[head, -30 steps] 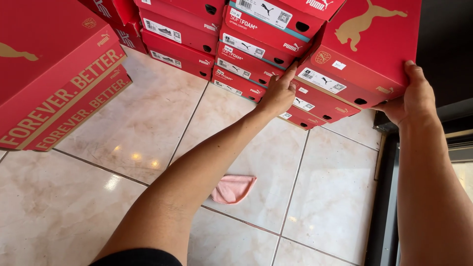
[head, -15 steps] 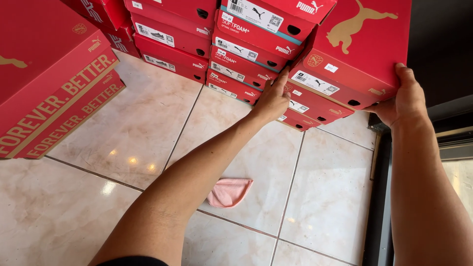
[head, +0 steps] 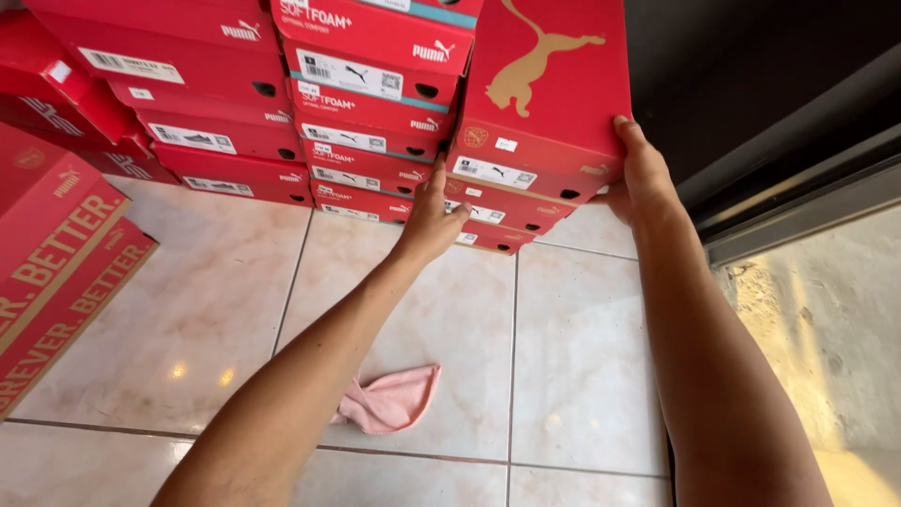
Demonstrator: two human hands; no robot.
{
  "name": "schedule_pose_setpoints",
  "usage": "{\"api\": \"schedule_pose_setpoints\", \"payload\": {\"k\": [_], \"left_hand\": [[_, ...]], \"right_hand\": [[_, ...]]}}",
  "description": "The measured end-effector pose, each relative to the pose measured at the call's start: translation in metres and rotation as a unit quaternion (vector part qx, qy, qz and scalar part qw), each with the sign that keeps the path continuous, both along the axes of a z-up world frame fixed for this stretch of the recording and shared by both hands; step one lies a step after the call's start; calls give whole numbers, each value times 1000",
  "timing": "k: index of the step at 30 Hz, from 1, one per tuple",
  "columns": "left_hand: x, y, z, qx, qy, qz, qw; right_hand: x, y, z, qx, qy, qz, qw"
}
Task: Cleaning and organizing shoe boxes using a cloth
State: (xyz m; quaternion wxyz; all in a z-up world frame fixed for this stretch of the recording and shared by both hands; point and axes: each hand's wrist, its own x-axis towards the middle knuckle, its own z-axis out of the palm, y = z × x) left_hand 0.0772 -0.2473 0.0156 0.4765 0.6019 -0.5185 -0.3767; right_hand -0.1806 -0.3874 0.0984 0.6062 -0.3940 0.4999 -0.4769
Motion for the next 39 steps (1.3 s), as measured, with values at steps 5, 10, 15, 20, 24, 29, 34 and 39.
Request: {"api": "schedule_pose_setpoints", "payload": {"k": [5, 10, 15, 20, 24, 29, 34, 39], "left_hand": [[-1, -8, -4, 2, 30, 22, 999], [-1, -1, 12, 37, 24, 15, 999], [6, -1, 16, 47, 19, -14, 999], [8, -1, 15, 49, 15, -12, 999], [4, 3, 16, 44, 27, -18, 999], [7, -12, -11, 36, 25, -25, 999], [-7, 7, -67, 63, -140, -57, 986], [65, 168, -13, -244, -369, -135, 886]], "right_hand": [[13, 12, 11, 14, 30, 6, 999], [15, 13, 9, 32, 20, -1, 999], [18, 18, 13, 31, 16, -8, 999], [24, 28, 22, 36, 30, 7, 999], [25, 27, 21, 24, 37, 17, 999], [29, 36, 35, 38, 62, 28, 997], [-9, 14, 6, 15, 147, -5, 989], [-16, 52, -56, -10, -1, -80, 997]]}}
